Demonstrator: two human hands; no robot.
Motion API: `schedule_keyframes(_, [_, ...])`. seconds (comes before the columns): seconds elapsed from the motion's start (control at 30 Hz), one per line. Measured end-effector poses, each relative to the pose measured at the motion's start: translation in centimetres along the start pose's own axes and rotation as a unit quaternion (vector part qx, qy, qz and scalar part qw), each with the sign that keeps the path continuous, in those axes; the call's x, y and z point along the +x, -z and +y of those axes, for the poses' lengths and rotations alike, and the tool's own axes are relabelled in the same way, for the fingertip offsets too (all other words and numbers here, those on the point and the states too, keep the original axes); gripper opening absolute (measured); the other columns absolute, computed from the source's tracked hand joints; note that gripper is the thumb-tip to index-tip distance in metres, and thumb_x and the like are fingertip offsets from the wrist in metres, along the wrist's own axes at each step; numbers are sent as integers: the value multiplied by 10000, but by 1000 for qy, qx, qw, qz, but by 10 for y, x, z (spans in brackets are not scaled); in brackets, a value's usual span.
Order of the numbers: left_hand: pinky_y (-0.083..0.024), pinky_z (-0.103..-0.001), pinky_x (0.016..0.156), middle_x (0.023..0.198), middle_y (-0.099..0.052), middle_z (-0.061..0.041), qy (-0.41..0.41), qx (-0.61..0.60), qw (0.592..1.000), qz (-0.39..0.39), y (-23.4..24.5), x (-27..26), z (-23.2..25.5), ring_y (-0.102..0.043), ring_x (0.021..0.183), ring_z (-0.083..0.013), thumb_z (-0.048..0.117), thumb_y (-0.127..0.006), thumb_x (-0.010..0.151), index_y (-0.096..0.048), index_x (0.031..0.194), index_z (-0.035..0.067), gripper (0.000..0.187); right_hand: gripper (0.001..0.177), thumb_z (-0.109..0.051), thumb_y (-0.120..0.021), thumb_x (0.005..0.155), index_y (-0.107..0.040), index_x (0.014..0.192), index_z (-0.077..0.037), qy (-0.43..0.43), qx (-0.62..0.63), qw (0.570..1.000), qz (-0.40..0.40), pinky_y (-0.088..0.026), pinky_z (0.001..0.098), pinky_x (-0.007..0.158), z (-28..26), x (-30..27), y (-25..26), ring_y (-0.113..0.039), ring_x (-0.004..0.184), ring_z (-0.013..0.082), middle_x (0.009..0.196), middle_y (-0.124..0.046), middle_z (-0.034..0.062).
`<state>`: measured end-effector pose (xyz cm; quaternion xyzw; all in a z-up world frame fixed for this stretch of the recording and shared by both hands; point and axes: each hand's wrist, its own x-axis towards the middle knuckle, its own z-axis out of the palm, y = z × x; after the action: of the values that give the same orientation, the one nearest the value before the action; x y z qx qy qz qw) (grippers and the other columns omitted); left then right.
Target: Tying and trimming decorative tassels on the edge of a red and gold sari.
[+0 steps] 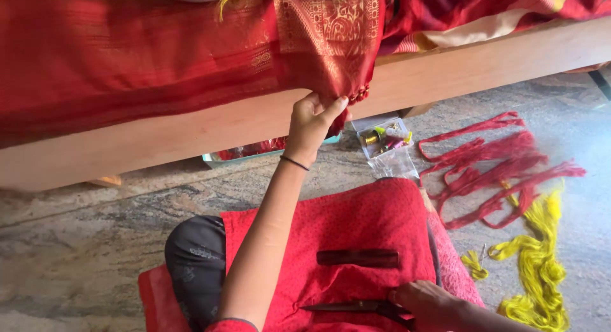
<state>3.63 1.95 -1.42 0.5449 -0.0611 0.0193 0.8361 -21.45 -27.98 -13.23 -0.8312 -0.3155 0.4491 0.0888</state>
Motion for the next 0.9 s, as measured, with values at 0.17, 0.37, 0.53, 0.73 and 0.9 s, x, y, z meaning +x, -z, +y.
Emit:
schedule_keyframes(0.17, [-569, -286, 681, 849, -752, -83, -2, 34, 999, -15, 0, -3, 1, -734, 745, -150, 158, -718, 972, -687, 981, -22, 182, 430, -113, -733, 666, -657, 1089, -102, 10, -31, 999, -33, -531, 513, 777, -14, -2, 20, -664, 946, 392, 956, -675, 150])
schedule_keyframes(0.37, [-542, -256, 659, 804, -773, -73, -11, 113, 993, -10, -4, -9, 3, -736, 705, -131, 223, -692, 1001, -764, 942, -12, 253, 443, -80, -726, 625, -668, 1063, -84, 44, -15, 999, -14, -533, 504, 771, 0, 5, 8, -654, 931, 398, 950, -670, 151])
schedule_keyframes(0.53, [-554, -254, 654, 819, -760, -70, -38, 112, 993, -18, -1, -8, -8, -763, 722, -141, 226, -671, 1018, -752, 958, -28, 273, 269, -113, -713, 709, -674, 972, -71, 68, -33, 996, -37, -526, 509, 741, -2, 0, 22, -667, 886, 392, 870, -675, 149])
schedule_keyframes(0.73, [-578, -238, 646, 901, -783, -77, -59, 137, 989, -20, 0, -13, -16, -775, 751, -141, 199, -618, 1043, -744, 1061, -51, 281, 176, -107, -665, 840, -640, 1014, -95, 32, 12, 999, 6, -530, 499, 673, 9, -7, 34, -698, 819, 372, 834, -696, 147])
schedule_keyframes(0.9, [-665, -282, 715, 994, -778, -109, -78, 81, 993, -35, 2, -16, -27, -744, 857, -137, 153, -601, 1050, -719, 1156, -54, 261, 255, -36, -637, 810, -596, 1057, -81, 42, 37, 998, 28, -527, 501, 648, 21, -3, 30, -697, 790, 397, 812, -700, 171])
